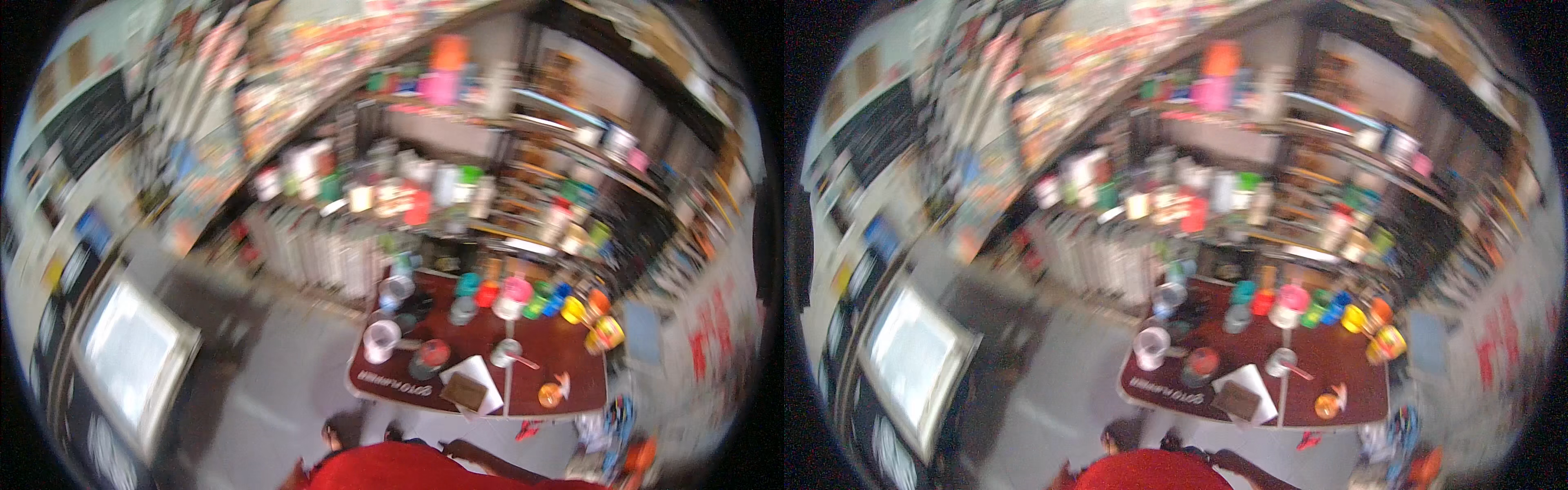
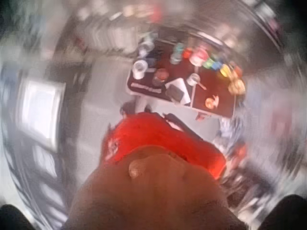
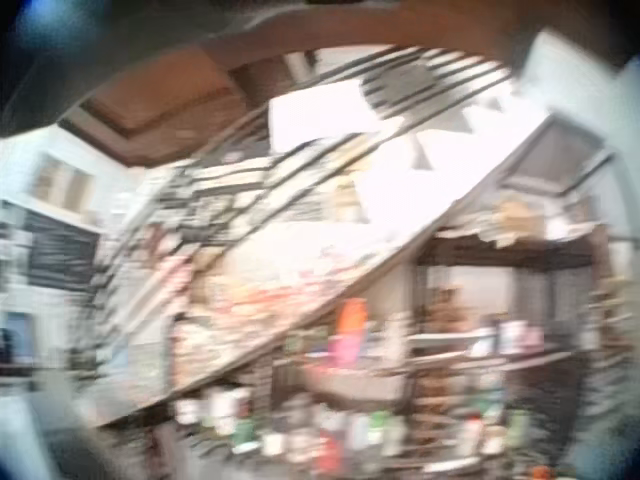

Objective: The person performs screen printing on black t-shirts by using a squeegee to spread white ink through a mesh screen onto multiple shirts arranged in a row.

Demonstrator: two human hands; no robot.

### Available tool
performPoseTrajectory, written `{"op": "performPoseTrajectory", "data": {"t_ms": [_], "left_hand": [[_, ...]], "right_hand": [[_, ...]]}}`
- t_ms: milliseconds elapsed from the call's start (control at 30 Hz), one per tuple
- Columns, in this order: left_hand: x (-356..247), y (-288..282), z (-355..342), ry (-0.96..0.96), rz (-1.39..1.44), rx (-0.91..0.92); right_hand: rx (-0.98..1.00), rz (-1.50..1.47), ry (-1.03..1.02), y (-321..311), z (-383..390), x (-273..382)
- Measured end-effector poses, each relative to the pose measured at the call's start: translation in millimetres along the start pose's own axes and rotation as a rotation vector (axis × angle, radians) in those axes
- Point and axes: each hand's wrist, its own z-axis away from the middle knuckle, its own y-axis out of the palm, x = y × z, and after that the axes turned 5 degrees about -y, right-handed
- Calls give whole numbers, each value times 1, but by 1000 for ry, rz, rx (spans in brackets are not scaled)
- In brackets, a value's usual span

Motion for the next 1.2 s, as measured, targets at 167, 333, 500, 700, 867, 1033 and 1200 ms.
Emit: {"op": "performPoseTrajectory", "data": {"t_ms": [167,333,500,700,867,1033,1200], "left_hand": [[65,14,44,355,368,-345],[93,16,49,541,621,-797],[182,-6,90,612,674,-1264],[231,-120,185,696,726,-1604],[184,-227,238,825,663,-1597],[134,-307,238,526,468,-1636],[108,-334,233,387,389,-1566]], "right_hand": [[26,354,35,14,-72,118],[85,508,-97,123,-139,161],[291,494,-172,228,-187,164],[248,314,-94,351,-280,210],[176,309,-235,440,-382,306],[168,591,-326,522,-461,359],[355,675,-336,560,-510,369]]}}
